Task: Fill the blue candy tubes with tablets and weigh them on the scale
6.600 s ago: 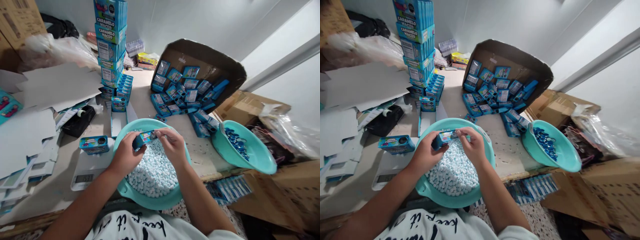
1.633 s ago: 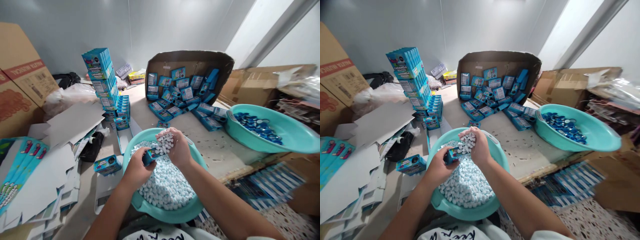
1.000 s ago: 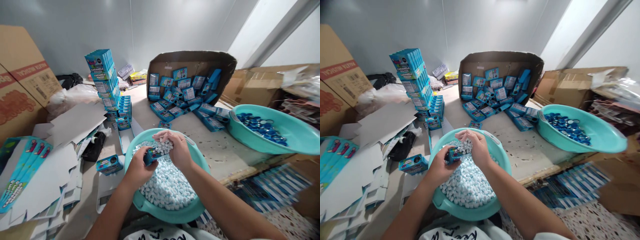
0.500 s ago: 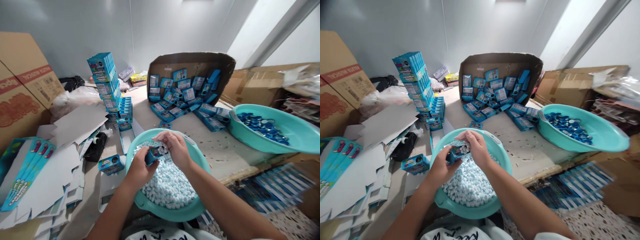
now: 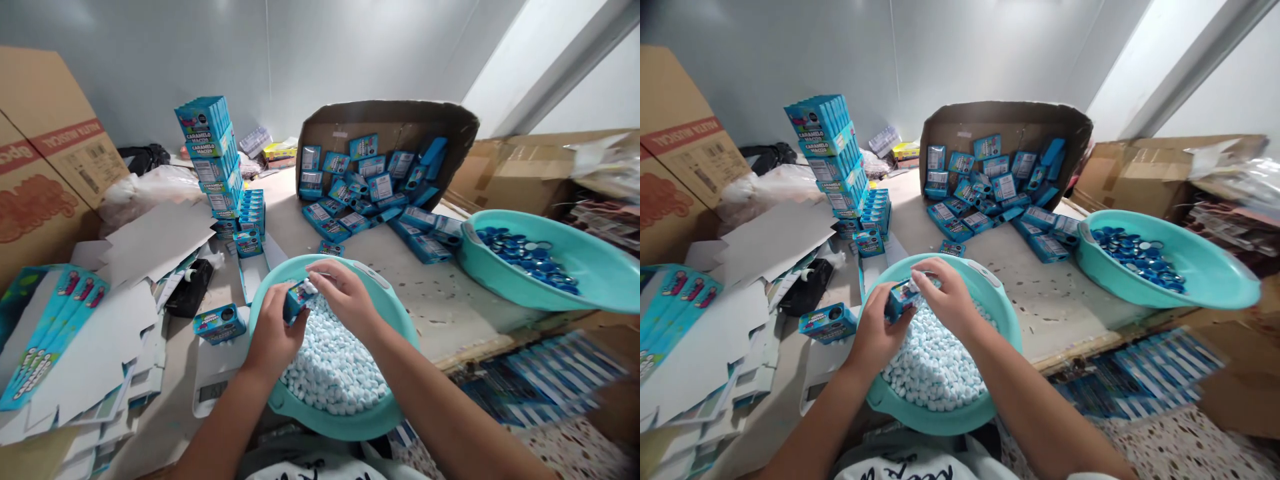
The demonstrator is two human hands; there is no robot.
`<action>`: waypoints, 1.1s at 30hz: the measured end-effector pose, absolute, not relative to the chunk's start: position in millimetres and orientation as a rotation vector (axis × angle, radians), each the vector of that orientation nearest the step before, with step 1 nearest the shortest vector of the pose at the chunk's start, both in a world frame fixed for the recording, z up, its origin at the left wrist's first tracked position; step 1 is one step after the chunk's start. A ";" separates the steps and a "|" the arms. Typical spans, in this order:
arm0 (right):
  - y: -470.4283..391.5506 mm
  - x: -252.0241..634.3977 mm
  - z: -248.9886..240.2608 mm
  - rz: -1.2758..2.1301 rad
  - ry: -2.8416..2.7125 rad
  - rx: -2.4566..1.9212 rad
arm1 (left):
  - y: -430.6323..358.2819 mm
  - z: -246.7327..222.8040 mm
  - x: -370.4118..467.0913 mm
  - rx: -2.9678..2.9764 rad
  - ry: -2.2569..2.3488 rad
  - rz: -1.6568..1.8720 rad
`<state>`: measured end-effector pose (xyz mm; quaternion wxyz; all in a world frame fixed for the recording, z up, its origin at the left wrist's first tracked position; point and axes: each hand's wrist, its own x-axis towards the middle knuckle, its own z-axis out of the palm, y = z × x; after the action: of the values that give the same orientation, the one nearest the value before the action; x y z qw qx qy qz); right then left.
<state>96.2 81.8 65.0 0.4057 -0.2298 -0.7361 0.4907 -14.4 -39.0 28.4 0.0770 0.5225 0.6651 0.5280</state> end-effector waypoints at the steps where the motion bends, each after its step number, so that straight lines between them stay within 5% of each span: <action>1: 83.1 97.2 64.5 1.166 -1.945 -0.557 | -38.9 28.2 -14.4 1.550 2.011 1.590; 12: 93.3 104.1 61.2 0.818 -2.162 -0.535 | -37.9 24.7 -15.4 1.628 2.064 1.508; 33: 91.0 106.0 67.3 0.792 -2.071 -0.444 | -28.7 16.8 -24.2 1.020 1.660 1.658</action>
<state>106.0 91.0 67.3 0.4260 -0.1777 -0.8286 0.3169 -24.2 -28.7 16.8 0.2876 0.3818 0.6214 0.6208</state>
